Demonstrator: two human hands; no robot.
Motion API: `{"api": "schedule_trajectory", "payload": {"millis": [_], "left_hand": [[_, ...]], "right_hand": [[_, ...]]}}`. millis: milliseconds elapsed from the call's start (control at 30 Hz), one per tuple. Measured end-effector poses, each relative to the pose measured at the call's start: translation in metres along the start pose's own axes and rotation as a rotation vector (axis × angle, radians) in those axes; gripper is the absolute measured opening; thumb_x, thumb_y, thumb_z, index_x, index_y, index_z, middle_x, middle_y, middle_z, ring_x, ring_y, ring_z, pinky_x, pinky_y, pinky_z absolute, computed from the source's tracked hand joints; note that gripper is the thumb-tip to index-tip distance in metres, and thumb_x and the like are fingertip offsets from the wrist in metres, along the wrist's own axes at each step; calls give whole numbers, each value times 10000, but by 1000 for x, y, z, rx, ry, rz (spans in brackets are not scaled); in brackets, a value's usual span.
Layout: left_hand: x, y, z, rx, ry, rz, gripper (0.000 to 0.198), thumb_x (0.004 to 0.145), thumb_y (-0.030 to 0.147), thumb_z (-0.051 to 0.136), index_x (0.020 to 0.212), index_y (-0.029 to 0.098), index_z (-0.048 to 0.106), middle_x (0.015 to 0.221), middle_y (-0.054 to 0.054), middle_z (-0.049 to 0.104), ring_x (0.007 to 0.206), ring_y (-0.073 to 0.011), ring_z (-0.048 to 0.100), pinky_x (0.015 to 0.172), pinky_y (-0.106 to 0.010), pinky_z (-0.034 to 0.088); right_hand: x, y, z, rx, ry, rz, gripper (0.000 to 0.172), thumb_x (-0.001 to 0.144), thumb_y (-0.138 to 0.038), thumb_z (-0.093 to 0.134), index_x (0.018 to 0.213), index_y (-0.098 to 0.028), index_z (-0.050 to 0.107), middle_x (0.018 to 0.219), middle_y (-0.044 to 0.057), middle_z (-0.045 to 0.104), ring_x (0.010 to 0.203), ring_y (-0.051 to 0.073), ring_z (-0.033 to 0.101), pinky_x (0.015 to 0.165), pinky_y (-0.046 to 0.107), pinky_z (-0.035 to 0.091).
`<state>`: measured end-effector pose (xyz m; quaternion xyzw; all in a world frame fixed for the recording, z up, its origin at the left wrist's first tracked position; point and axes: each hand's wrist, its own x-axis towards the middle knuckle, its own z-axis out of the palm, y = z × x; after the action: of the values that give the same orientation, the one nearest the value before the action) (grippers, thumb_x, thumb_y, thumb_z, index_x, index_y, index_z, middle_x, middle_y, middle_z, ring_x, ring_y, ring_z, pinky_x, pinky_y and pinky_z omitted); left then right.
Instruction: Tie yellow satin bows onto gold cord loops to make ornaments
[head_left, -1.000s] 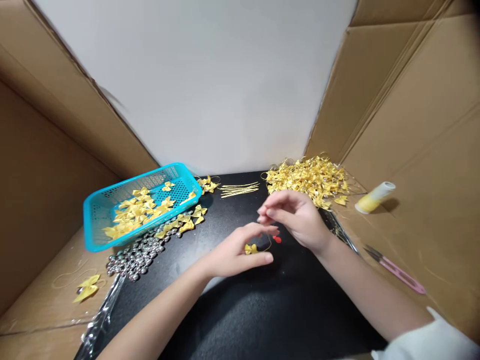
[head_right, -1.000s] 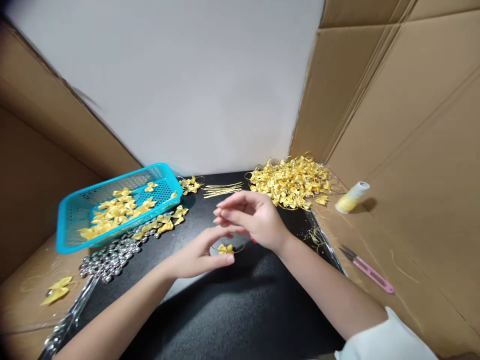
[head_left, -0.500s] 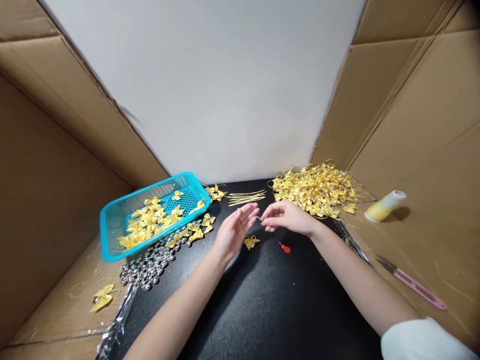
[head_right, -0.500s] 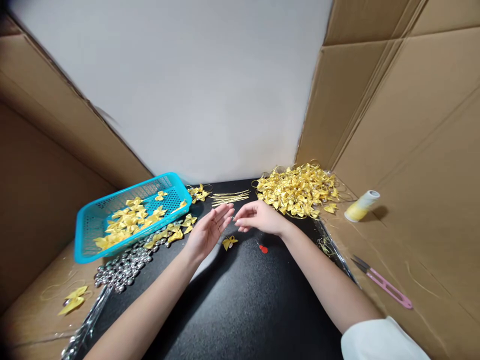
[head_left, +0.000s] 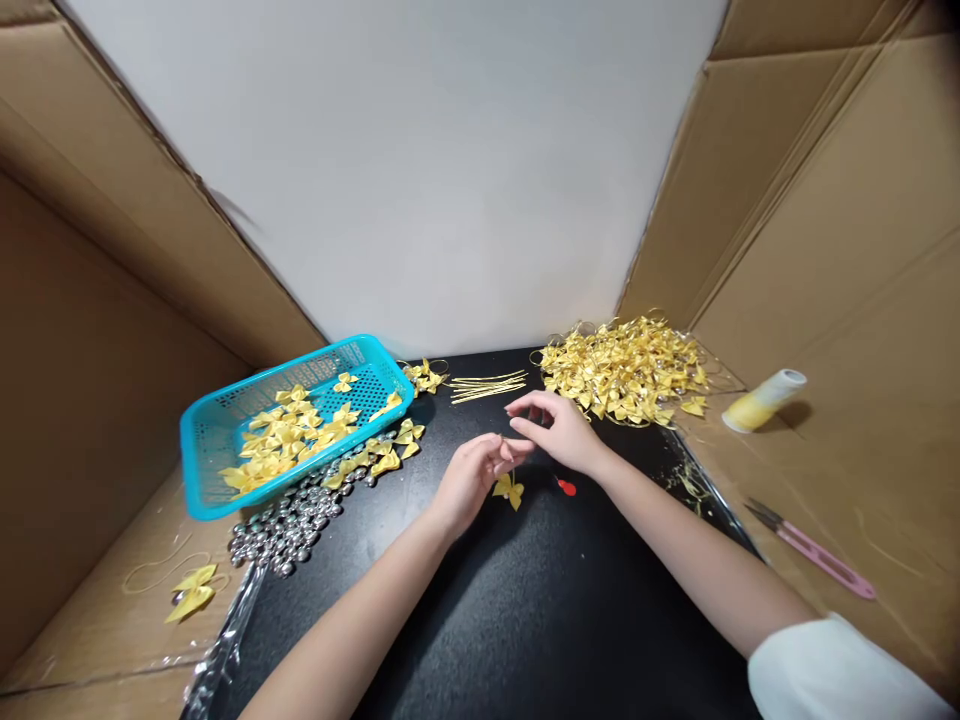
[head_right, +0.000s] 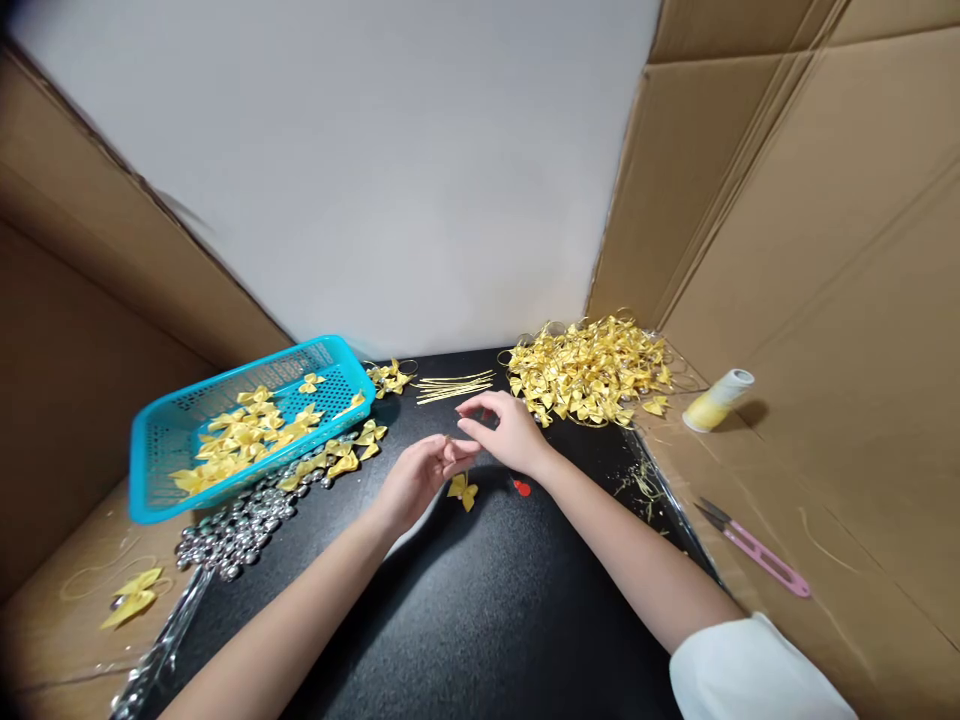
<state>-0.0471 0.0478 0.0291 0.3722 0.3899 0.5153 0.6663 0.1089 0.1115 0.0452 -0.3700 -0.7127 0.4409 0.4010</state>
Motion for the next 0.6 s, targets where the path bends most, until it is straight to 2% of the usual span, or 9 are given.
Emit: {"api": "schedule_trajectory", "payload": {"millis": [67,167,267,467,533,600], "left_hand": [[1,-1,-1,-50,58,14,276,766,378,638,591,168,603,750,-53,715,915,-221,671,908,-348,502],[1,-2,-1,-98,137,50,245,741,353,634,579,171,617,683,-8,659,787,-160,647,836,-286,516],[0,-2,1,-114,193,92,194,708,318,646,582,170,654,663,7,636,721,-125,610,760,-227,505],[-2,-4,6,-113,227,134,171,692,293,641,601,167,713,691,-20,670,761,-143,616,775,-238,500],[-2,-5,8,-110,227,138,178,697,286,627,600,166,716,701,-27,684,759,-143,617,771,-240,496],[-3,-5,8,-100,214,129,185,696,279,619,593,161,716,694,-34,690,744,-145,615,760,-244,491]], "right_hand": [[-3,-5,-2,-111,1,-136,83,778,-158,671,781,-213,732,942,45,693,940,204,580,887,401,457],[-9,-11,3,-304,-59,-290,143,792,-124,658,771,-232,749,980,42,682,960,213,548,897,416,452],[-18,-8,19,-368,7,-275,192,829,-119,622,854,-244,765,1027,51,687,974,226,535,879,424,465],[-31,9,44,-345,264,-272,275,894,-156,571,1070,-273,747,1032,63,700,966,240,555,864,430,481],[-32,13,46,-338,295,-273,290,898,-159,574,1100,-286,738,1038,59,702,964,239,559,866,430,482],[-30,14,44,-329,272,-281,296,887,-156,595,1107,-295,736,1042,56,702,971,240,559,863,429,484]]}}
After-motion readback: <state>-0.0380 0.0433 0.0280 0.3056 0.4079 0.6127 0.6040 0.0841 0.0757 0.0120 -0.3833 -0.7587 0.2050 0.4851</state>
